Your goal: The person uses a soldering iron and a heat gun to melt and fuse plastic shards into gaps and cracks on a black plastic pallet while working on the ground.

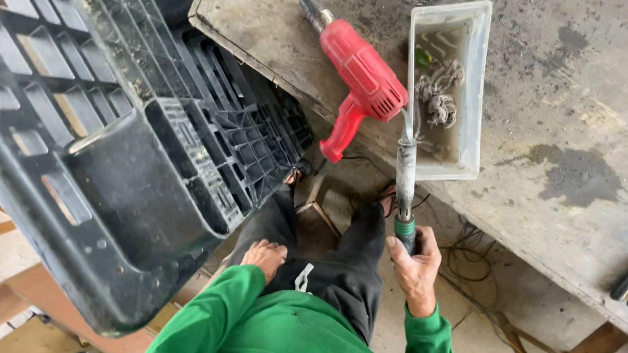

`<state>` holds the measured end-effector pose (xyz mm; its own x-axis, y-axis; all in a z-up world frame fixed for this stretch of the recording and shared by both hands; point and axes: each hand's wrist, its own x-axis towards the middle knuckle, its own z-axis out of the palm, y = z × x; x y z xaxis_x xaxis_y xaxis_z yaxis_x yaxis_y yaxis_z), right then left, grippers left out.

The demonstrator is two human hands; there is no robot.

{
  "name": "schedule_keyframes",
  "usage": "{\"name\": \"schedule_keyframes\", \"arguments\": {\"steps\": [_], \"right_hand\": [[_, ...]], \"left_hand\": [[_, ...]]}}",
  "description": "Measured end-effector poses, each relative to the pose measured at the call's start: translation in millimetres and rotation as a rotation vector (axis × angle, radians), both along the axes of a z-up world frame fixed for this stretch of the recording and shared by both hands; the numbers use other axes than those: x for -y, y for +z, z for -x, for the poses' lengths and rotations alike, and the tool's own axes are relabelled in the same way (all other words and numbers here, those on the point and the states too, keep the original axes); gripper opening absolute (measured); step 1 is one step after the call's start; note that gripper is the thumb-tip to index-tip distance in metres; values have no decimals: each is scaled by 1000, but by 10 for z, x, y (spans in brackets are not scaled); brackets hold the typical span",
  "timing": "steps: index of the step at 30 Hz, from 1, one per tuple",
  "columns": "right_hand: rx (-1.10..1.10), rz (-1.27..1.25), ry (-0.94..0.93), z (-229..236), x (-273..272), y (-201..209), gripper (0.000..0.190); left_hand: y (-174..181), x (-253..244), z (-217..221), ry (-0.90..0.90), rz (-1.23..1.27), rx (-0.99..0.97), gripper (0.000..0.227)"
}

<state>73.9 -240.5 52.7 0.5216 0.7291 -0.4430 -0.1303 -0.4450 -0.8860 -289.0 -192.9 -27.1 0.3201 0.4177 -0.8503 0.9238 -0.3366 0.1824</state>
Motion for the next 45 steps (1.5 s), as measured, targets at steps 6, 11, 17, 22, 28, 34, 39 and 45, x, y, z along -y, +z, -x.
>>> {"name": "schedule_keyframes", "arguments": {"steps": [6, 11, 17, 22, 28, 34, 39, 45], "right_hand": [[-112, -114, -56, 49, -232, 61, 35], [-351, -252, -242, 124, -359, 233, 36], [-293, -316, -563, -133, -174, 262, 30], [-94, -322, -777, -725, 508, 402, 35], [-21, -289, -982, -1808, 1582, 102, 30], [256, -211, -1134, -3046, 2436, -234, 32], [219, -291, -1202, -3759, 2474, -347, 33], [255, -243, -1079, -4029, 2064, -299, 33]], "left_hand": [[217, 398, 663, 194, -245, 520, 28], [329, 189, 119, 163, 61, 702, 34], [957, -219, -2010, 447, 365, 844, 33], [1376, -113, -3391, 318, 158, 1198, 19], [943, 407, -5043, 37, -35, 1322, 18], [449, 472, -5951, -128, -328, 1246, 26], [519, 544, -6049, -279, -467, 1069, 27], [521, 527, -6104, -421, -539, 962, 29]]}}
